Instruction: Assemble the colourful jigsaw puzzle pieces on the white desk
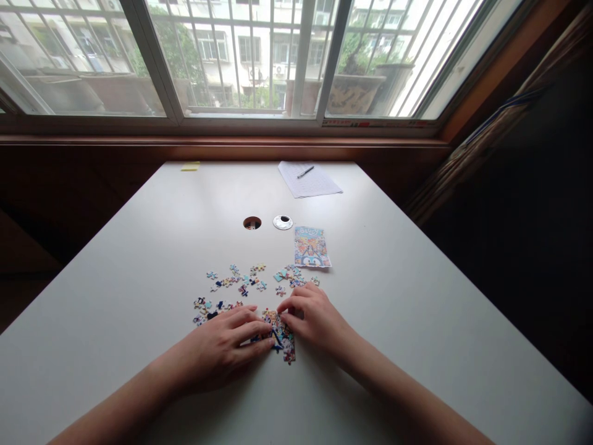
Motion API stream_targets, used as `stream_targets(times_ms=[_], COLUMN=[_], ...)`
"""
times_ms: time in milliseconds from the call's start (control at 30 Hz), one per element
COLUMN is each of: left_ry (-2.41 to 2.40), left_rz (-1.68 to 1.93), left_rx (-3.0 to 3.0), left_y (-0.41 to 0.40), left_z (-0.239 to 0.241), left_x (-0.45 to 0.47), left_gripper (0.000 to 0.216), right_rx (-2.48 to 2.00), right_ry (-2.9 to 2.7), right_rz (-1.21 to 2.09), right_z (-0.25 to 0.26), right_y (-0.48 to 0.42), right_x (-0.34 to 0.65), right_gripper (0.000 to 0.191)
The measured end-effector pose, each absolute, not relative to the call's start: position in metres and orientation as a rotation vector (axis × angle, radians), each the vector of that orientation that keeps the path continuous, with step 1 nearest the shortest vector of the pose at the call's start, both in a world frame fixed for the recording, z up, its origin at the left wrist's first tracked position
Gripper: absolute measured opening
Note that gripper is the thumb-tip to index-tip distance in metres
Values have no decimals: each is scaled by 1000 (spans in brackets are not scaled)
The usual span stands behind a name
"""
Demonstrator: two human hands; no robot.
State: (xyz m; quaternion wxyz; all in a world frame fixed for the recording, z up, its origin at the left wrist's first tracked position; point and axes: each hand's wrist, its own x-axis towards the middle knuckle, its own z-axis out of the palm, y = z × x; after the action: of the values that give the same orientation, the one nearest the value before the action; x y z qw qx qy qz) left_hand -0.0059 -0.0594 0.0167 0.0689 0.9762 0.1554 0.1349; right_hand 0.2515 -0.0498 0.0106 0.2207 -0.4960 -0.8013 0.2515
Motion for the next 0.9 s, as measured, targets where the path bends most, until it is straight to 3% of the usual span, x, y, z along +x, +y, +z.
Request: stream_targets(times_ms=[900], left_ry=[434], left_rz=[486], left_rx=[2937], left_y=[-58], left_z=[18], left_x=[-5], left_gripper=[42], right_rx=[-1314], right_ry=[-2176], right_rz=[754], right_z=[13], right_y=[-50], right_x=[254], right_gripper=[12])
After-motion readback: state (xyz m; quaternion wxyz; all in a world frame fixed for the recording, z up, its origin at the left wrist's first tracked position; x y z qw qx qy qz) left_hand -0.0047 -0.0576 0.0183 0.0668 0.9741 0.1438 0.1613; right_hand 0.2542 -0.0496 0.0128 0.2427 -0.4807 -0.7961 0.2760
